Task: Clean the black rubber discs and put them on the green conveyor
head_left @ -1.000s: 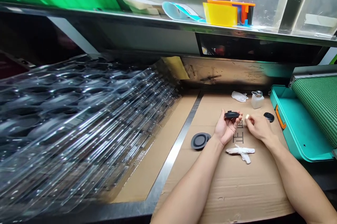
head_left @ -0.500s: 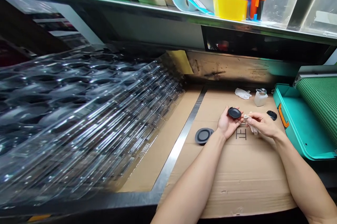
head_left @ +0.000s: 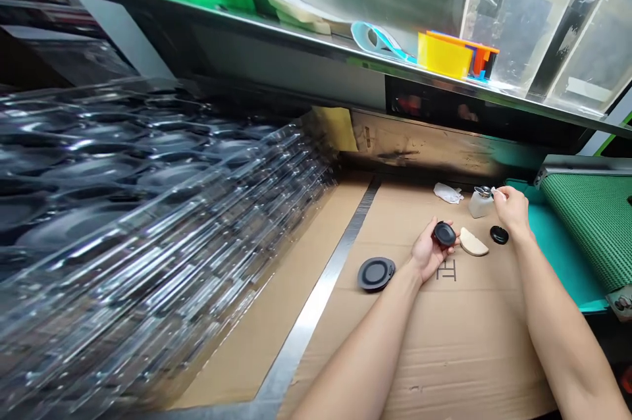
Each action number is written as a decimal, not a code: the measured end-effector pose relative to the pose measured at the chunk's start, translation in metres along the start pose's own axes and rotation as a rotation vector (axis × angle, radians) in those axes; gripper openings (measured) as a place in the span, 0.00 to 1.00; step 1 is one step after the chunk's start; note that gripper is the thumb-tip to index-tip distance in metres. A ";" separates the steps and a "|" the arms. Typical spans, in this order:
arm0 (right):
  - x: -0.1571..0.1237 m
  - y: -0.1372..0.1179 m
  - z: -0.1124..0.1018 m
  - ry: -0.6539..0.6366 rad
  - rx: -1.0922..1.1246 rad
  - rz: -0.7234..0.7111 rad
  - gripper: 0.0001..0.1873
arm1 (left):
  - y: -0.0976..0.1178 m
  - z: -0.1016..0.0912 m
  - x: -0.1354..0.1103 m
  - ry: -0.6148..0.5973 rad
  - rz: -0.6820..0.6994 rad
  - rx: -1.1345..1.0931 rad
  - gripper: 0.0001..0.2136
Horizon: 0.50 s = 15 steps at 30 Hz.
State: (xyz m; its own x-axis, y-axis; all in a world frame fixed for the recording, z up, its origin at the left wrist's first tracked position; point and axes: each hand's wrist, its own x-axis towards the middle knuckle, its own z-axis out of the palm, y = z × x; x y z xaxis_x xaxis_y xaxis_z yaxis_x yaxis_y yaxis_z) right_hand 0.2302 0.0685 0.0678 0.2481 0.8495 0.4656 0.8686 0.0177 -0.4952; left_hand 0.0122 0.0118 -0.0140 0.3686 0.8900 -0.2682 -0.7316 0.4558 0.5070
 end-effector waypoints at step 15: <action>0.056 -0.024 -0.016 -0.372 -0.373 -0.030 0.12 | -0.002 -0.006 0.008 -0.059 0.002 -0.018 0.21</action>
State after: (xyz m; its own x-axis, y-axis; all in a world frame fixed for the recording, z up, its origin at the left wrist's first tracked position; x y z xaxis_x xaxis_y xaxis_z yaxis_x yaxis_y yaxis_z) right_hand 0.2301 0.1074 0.1183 0.1107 0.9825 0.1496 0.9835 -0.0866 -0.1589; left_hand 0.0138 0.0177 -0.0219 0.4001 0.8900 -0.2187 -0.7420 0.4546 0.4927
